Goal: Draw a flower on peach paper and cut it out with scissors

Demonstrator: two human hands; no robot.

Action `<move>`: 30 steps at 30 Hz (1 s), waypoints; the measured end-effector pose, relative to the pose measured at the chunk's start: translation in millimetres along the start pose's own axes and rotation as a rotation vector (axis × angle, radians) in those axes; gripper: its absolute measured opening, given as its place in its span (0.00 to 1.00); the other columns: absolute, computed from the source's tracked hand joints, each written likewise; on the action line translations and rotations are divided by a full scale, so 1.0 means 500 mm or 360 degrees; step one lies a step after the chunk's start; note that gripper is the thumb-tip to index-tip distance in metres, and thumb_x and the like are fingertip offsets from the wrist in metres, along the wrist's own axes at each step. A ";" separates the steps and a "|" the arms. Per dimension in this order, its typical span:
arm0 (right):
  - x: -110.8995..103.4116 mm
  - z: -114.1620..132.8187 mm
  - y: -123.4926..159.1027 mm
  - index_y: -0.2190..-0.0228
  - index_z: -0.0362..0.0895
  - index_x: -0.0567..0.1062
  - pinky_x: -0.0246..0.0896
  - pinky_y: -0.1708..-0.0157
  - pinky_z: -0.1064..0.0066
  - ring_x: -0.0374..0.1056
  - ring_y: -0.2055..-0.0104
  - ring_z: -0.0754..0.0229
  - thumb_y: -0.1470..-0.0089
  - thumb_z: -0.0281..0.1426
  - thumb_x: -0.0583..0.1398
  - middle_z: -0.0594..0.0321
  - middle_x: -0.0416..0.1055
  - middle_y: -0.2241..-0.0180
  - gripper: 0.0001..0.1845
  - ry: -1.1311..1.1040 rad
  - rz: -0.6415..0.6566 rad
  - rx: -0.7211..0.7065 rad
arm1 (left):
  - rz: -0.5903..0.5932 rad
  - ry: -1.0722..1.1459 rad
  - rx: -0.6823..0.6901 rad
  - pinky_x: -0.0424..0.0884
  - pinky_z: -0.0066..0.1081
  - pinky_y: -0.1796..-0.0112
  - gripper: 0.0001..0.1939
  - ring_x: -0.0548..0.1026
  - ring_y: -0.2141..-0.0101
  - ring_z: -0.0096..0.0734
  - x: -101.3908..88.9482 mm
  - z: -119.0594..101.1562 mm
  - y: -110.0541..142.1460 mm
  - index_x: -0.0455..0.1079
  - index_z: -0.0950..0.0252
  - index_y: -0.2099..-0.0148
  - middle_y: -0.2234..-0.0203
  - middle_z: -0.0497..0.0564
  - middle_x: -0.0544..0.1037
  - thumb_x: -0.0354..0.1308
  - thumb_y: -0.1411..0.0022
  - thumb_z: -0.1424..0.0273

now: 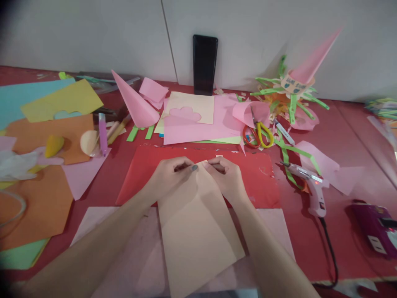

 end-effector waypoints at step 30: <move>0.001 0.002 0.000 0.73 0.42 0.72 0.58 0.77 0.74 0.64 0.78 0.66 0.55 0.43 0.60 0.63 0.72 0.78 0.16 0.0019 0.0036 -0.0025 | 0.0014 -0.0057 0.0012 0.62 0.24 0.74 0.13 0.68 0.76 0.23 0.001 -0.002 -0.001 0.68 0.62 0.71 0.77 0.44 0.74 0.49 0.42 0.62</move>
Point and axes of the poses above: each hand's wrist, its own y-axis away from the middle knuckle, its own x-axis out of the palm, z = x × y, the point moved 9 cm from there along -y, towards the middle knuckle
